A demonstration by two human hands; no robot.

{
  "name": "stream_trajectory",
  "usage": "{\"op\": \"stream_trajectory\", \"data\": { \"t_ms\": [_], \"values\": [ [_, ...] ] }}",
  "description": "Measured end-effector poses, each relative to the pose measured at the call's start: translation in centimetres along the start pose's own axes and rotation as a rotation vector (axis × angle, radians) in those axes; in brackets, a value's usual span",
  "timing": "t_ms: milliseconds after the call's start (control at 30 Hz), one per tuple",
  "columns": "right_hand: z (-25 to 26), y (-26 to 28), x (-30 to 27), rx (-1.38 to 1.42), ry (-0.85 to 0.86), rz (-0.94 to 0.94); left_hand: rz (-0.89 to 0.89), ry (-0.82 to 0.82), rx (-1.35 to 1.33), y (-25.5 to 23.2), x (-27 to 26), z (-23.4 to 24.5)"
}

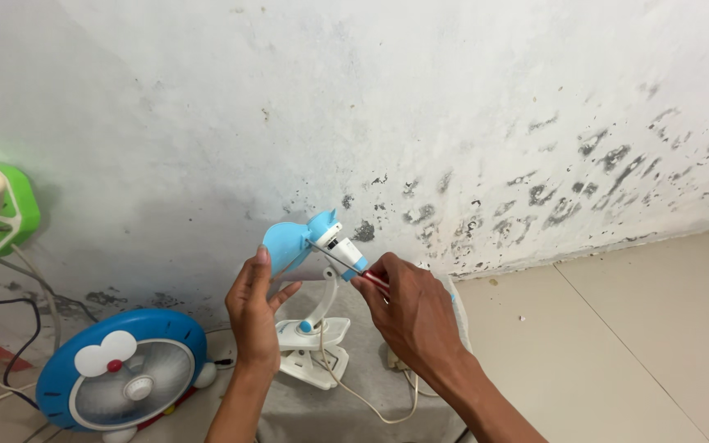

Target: The person uses a screwdriver to remove screws from a small blue and white electric fan, detaches the fan blade, wipes it with a cloth, and then reattaches the blade and tightens the screws to reassemble the fan.

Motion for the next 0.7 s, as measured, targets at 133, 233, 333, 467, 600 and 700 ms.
{"op": "stream_trajectory", "data": {
  "t_ms": [133,233,333,467,600,700],
  "values": [
    [-0.1,-0.3,0.2,0.002,0.032,-0.034,0.000,-0.001,0.004,0.1,-0.3,0.1],
    [0.2,0.4,0.1,0.095,0.027,0.032,-0.012,0.001,0.000,0.0,-0.4,0.0],
    [0.6,1.0,0.0,0.097,-0.007,0.085,-0.014,-0.026,-0.014,-0.1,-0.4,0.0],
    [1.1,1.4,-0.2,0.087,-0.060,0.147,-0.014,-0.055,-0.021,0.0,-0.5,-0.2],
    [0.0,0.7,0.2,-0.027,0.010,0.014,0.005,-0.110,-0.025,0.2,-0.6,-0.2],
    [-0.5,0.4,0.3,-0.107,0.039,-0.056,-0.002,-0.123,-0.017,0.1,-0.6,-0.3]
  ]
}}
Point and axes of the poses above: each hand's wrist, its own x-axis towards the middle knuckle, its own z-axis out of the back of the hand, y = z × x, the point moved 10 cm from there along x, towards the middle knuckle, and after that the axes turned 15 degrees about -z, right-handed, at the moved point
